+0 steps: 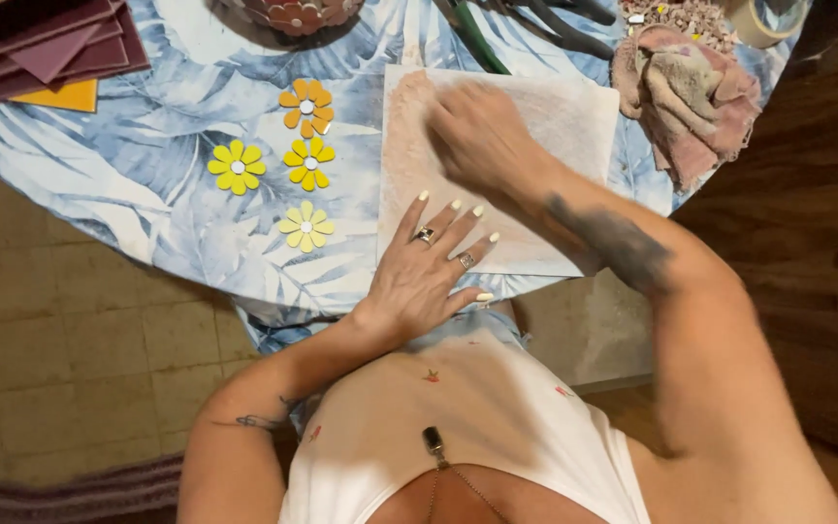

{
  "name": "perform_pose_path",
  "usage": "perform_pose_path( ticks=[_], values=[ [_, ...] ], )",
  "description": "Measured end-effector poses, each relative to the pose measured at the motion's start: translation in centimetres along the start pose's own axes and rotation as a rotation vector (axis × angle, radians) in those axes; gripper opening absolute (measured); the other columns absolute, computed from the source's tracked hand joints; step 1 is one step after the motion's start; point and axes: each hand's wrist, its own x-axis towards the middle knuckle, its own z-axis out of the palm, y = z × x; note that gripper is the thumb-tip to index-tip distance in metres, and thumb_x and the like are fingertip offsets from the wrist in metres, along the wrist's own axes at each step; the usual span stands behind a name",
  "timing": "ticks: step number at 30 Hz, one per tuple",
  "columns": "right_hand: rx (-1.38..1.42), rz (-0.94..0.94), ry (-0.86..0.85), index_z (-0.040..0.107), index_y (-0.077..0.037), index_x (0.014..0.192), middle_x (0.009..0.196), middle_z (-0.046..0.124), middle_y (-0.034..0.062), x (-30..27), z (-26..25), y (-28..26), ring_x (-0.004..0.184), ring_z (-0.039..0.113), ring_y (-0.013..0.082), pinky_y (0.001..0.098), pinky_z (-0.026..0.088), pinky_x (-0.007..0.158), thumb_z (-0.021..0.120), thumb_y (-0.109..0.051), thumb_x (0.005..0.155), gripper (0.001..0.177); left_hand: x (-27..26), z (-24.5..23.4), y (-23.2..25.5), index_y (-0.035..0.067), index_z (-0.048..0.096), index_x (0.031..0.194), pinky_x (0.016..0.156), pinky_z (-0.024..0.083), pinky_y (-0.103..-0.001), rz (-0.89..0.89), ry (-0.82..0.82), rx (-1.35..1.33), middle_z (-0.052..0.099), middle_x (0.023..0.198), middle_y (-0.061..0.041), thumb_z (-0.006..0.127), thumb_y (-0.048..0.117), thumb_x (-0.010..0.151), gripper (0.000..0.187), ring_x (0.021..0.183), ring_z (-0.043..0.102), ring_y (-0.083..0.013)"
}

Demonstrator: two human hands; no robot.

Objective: Sanding the edges of small flower-shaped mosaic tiles on a piece of sandpaper.

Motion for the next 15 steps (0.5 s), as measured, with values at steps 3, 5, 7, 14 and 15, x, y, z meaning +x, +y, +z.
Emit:
perform_pose_path(
  ticks=[3,5,7,14,15],
  values=[
    [-0.156,-0.191,0.216,0.048,-0.006,0.067,0.063,0.046,0.0060,3.6,1.6,1.1,0.054,0.044,0.0229,0.0330,0.036,0.048,0.050,-0.013,0.082,0.017,0.1,0.0,0.2,0.020,0.047,0.121,0.102,0.014,-0.050,-0.018,-0.026,0.051,0.042,0.127,-0.009,0.048,0.055,0.075,0.058,0.116,0.040,-0.0264],
    [-0.108,-0.173,0.143,0.044,-0.007,0.067,0.063,0.043,0.0064,0.1,-0.3,0.4,0.054,0.038,0.0220,0.0335,0.031,0.049,0.044,-0.011,0.085,0.018,-0.1,0.3,0.3,0.020,0.049,0.119,0.102,0.013,-0.049,-0.017,-0.019,0.048,0.044,0.125,-0.009,0.049,0.057,0.074,0.059,0.115,0.041,-0.0262],
    [-0.077,-0.160,0.077,0.040,-0.008,0.067,0.064,0.040,0.0067,-4.4,-1.7,0.3,0.054,0.031,0.0210,0.0340,0.027,0.049,0.039,-0.009,0.088,0.021,0.2,0.2,0.1,0.020,0.050,0.118,0.103,0.012,-0.049,-0.011,0.004,0.054,0.045,0.124,-0.010,0.050,0.059,0.073,0.060,0.114,0.043,-0.0259],
    [-0.165,0.004,0.002,0.048,-0.011,0.067,0.062,0.042,0.0051,-15.8,-2.0,0.0,0.058,0.047,0.0238,0.0330,0.038,0.051,0.045,-0.014,0.077,0.010,0.2,-0.2,0.0,0.015,0.051,0.113,0.104,0.007,-0.050,-0.031,-0.079,-0.106,0.042,0.121,-0.012,0.044,0.055,0.076,0.054,0.115,0.038,-0.0279],
    [-0.175,-0.009,0.051,0.048,-0.011,0.066,0.061,0.042,0.0062,-15.2,-1.6,0.1,0.058,0.047,0.0243,0.0329,0.039,0.051,0.047,-0.015,0.077,0.011,0.1,0.0,0.0,0.016,0.051,0.113,0.104,0.007,-0.050,-0.025,-0.065,-0.116,0.043,0.120,-0.012,0.043,0.056,0.076,0.055,0.115,0.038,-0.0279]
  ],
)
